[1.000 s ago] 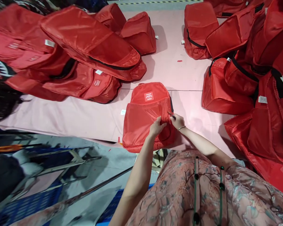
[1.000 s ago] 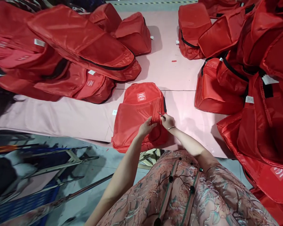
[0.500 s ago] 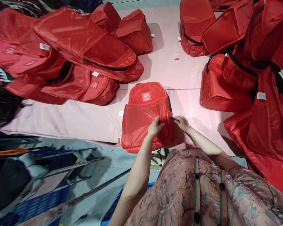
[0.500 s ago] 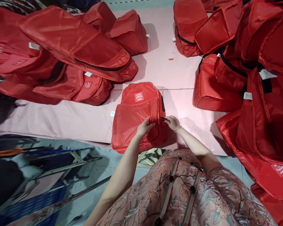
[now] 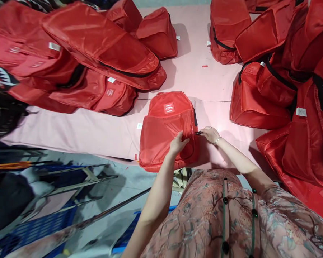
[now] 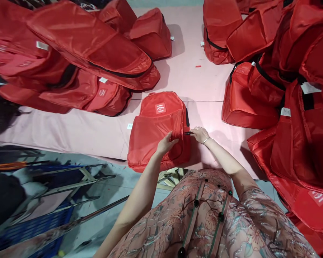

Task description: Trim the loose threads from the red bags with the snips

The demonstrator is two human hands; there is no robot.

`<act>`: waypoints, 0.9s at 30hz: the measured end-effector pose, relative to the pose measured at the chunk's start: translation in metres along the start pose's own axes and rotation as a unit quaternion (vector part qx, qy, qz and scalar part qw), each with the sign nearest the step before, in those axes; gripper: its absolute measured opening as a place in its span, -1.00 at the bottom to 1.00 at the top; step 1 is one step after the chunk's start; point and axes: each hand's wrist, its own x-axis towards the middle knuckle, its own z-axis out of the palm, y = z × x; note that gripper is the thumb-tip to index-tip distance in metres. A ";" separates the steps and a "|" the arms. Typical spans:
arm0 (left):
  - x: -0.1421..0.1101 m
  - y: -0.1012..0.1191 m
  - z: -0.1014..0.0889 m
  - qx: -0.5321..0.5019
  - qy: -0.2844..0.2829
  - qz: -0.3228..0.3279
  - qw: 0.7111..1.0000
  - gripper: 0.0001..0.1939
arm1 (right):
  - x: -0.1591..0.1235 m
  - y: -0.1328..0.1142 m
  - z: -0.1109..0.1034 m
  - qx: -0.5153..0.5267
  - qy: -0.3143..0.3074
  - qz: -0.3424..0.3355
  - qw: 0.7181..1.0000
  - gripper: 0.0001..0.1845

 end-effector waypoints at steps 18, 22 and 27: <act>0.001 -0.007 0.003 0.014 0.016 0.020 1.000 -0.34 | 0.003 -0.018 -0.004 0.040 0.029 0.016 0.999 -0.74; 0.001 -0.009 0.004 0.010 0.021 0.027 0.999 -0.32 | -0.003 -0.021 0.001 0.105 0.036 0.031 0.993 -0.76; -0.005 -0.011 0.006 0.003 0.052 0.070 0.996 -0.35 | -0.012 -0.026 0.006 0.275 0.121 0.148 0.942 -0.77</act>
